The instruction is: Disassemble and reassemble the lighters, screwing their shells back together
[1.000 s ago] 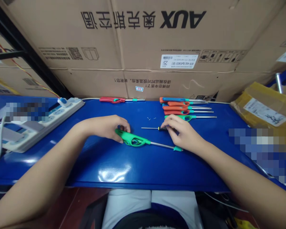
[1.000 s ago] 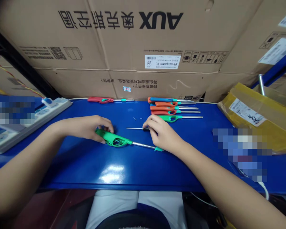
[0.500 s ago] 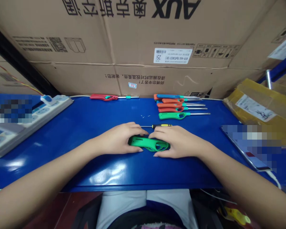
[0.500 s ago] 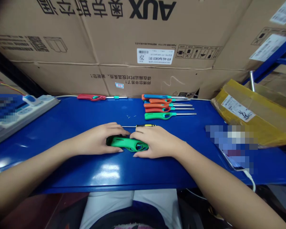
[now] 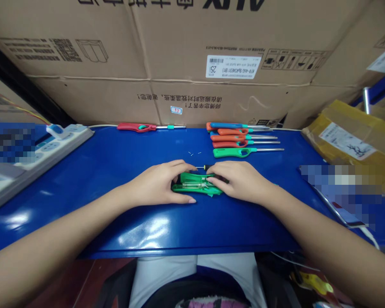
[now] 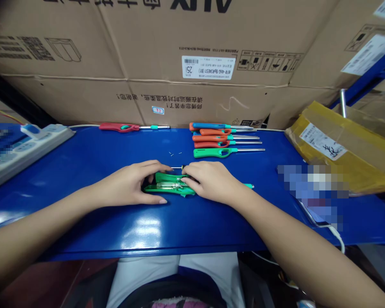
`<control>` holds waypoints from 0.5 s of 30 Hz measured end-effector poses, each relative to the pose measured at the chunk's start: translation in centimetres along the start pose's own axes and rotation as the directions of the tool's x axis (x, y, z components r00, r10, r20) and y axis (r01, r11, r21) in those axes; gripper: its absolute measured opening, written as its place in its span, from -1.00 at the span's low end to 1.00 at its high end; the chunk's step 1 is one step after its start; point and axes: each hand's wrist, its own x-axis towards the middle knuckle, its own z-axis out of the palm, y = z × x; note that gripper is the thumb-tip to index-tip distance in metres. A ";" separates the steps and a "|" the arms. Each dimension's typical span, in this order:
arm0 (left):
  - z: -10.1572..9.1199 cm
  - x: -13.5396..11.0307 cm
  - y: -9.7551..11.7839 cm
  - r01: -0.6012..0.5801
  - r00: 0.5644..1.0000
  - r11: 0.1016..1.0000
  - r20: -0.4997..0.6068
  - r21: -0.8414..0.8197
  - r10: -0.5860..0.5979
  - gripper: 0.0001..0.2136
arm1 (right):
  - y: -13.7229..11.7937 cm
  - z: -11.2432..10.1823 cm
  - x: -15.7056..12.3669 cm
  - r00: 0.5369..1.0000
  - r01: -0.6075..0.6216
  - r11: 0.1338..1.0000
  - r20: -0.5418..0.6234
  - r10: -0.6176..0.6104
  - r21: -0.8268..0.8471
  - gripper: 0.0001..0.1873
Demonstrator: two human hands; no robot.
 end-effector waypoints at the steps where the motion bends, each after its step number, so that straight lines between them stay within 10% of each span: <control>1: 0.0 0.0 0.0 0.010 1.000 1.000 -0.010 0.015 -0.009 -0.40 | 0.1 0.1 0.0 1.000 -0.001 1.000 -0.008 0.001 -0.003 -0.76; 15: 1.1 0.4 -0.6 0.017 0.998 1.000 -0.053 -0.010 -0.018 -0.61 | 0.0 0.7 0.3 0.994 -0.053 0.892 -0.066 0.092 0.448 -0.89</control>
